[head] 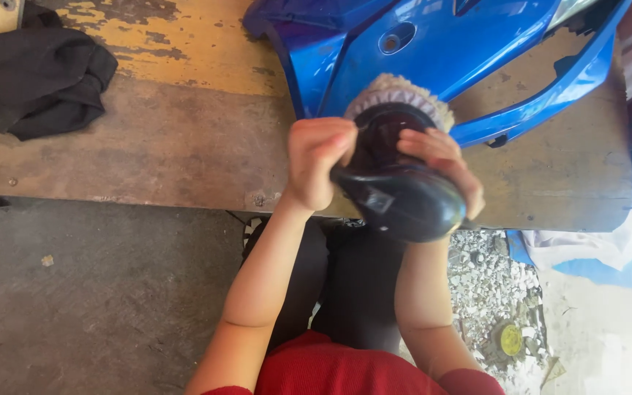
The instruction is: The person uses a handheld electric polisher with a buffing pad to polish a blue motorcycle fairing. The person moves the tool across the surface of the fairing, which is resting on a wooden workbench.
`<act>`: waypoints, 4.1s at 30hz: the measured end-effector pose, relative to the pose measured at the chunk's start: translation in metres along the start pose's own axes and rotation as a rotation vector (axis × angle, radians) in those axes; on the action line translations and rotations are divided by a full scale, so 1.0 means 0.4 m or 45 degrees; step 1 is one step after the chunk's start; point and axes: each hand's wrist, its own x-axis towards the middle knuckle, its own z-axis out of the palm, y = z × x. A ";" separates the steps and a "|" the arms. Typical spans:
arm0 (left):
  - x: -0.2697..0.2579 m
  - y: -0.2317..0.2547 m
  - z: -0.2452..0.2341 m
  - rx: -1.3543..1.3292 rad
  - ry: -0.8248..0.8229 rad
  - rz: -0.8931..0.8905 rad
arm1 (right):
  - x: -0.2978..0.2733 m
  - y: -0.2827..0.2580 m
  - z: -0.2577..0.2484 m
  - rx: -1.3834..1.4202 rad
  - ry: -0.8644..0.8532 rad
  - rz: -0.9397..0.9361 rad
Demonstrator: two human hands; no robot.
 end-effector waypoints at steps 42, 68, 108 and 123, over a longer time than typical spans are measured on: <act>0.025 -0.072 -0.162 -0.376 0.299 -0.140 | 0.130 -0.005 0.183 0.030 -0.295 -0.024; 0.028 -0.063 -0.185 -0.297 0.268 -0.021 | 0.116 0.048 0.204 0.089 -0.305 -0.050; -0.039 -0.064 -0.249 -0.445 0.589 0.050 | 0.103 -0.005 0.290 0.039 -0.506 -0.167; -0.124 -0.093 -0.241 -0.475 0.692 0.170 | 0.053 -0.078 0.285 0.008 -0.644 -0.132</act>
